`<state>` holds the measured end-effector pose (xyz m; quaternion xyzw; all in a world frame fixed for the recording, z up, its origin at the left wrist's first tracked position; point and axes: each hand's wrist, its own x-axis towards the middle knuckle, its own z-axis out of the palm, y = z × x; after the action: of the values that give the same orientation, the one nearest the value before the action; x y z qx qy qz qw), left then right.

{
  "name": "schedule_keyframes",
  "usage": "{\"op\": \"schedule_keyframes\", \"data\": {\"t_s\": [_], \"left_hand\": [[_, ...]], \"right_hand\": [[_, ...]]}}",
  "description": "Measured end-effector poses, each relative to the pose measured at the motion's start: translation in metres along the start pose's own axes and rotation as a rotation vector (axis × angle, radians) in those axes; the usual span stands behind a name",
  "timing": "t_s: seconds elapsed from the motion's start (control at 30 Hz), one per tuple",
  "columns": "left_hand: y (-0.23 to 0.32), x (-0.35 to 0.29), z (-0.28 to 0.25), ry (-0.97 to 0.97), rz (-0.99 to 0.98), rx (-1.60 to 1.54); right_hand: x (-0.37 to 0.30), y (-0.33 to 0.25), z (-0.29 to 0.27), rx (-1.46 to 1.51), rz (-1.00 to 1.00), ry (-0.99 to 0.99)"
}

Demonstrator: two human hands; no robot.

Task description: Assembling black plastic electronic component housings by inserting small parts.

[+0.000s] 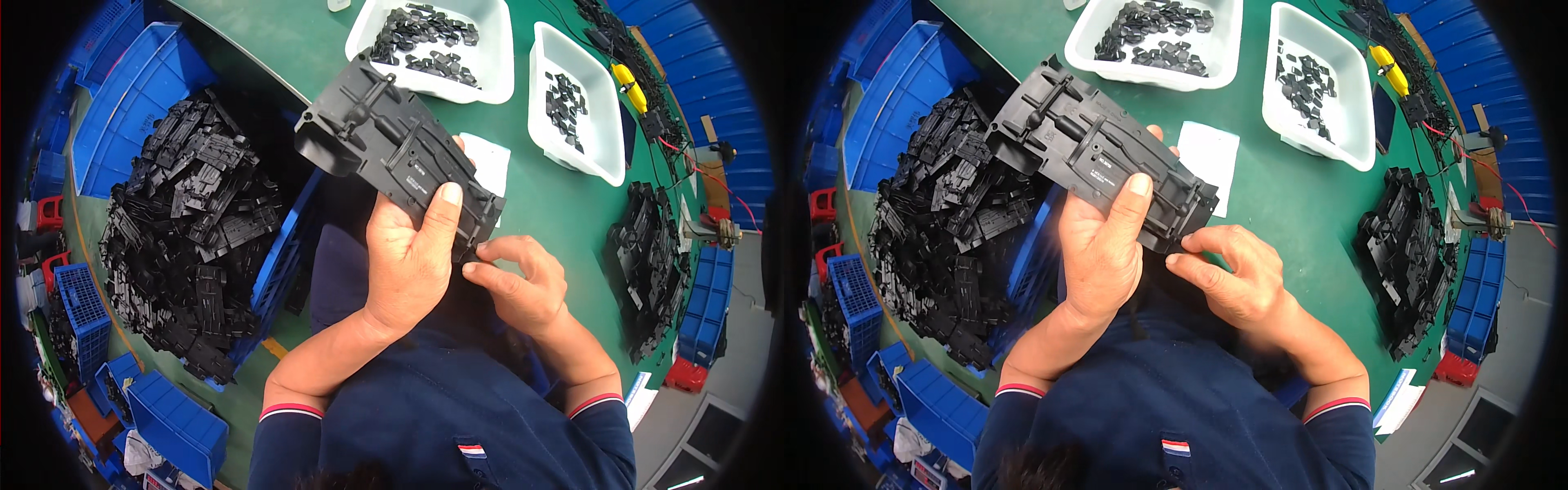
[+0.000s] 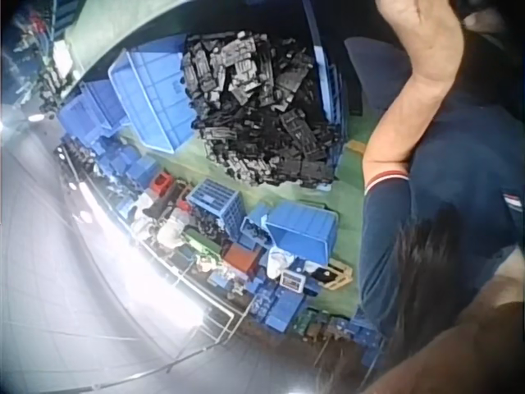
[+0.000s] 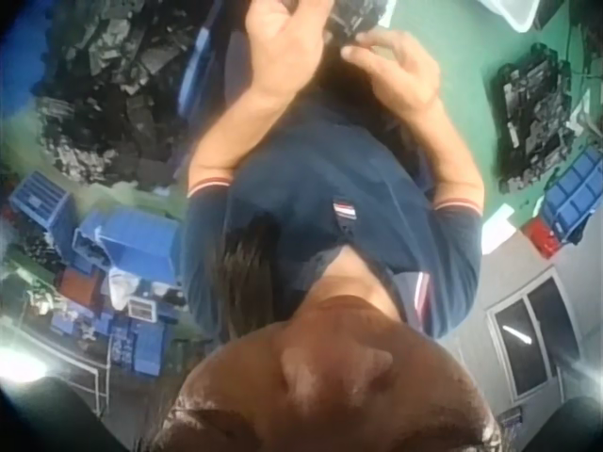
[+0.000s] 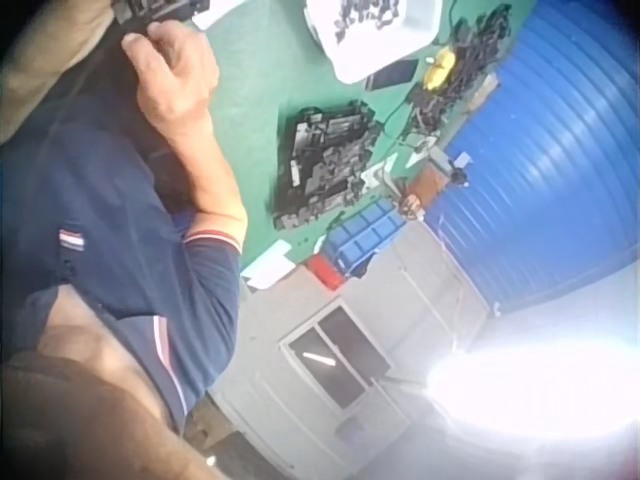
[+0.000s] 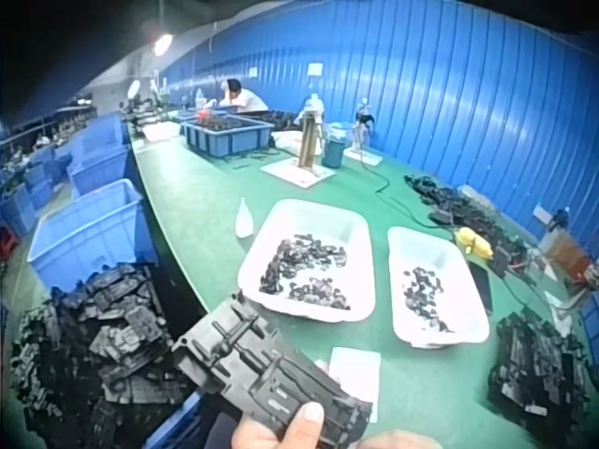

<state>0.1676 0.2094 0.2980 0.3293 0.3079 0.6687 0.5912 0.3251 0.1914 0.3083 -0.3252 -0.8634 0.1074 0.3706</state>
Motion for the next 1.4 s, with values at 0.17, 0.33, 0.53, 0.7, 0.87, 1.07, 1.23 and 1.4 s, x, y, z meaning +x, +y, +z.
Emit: {"op": "schedule_keyframes", "data": {"t_s": [0.17,0.33,0.53,0.7,0.87,1.07,1.23,1.4], "left_hand": [[0.008,0.002,-0.021,0.068,-0.110,-0.115],[0.014,-0.003,-0.040,0.087,-0.339,-0.206],[0.014,-0.011,-0.055,0.022,-0.363,-0.215],[0.018,-0.008,-0.067,0.036,-0.333,-0.171],[0.018,-0.004,-0.073,0.045,-0.333,-0.149],[0.017,-0.005,-0.057,0.035,-0.363,-0.166],[0.008,-0.011,-0.045,-0.027,-0.401,-0.146],[-0.006,-0.016,-0.035,-0.084,-0.466,-0.085]], "right_hand": [[0.038,0.004,-0.025,0.104,0.145,0.000],[0.111,0.061,-0.031,-0.001,0.388,0.073],[0.182,0.139,0.010,-0.140,0.533,-0.224],[0.195,0.155,0.038,-0.281,0.669,-0.385],[0.193,0.159,0.043,-0.207,0.659,-0.320],[0.179,0.138,0.006,0.462,0.802,-0.007],[0.132,0.099,-0.029,0.761,0.921,0.079],[0.083,0.089,-0.037,0.825,1.012,0.101]]}}
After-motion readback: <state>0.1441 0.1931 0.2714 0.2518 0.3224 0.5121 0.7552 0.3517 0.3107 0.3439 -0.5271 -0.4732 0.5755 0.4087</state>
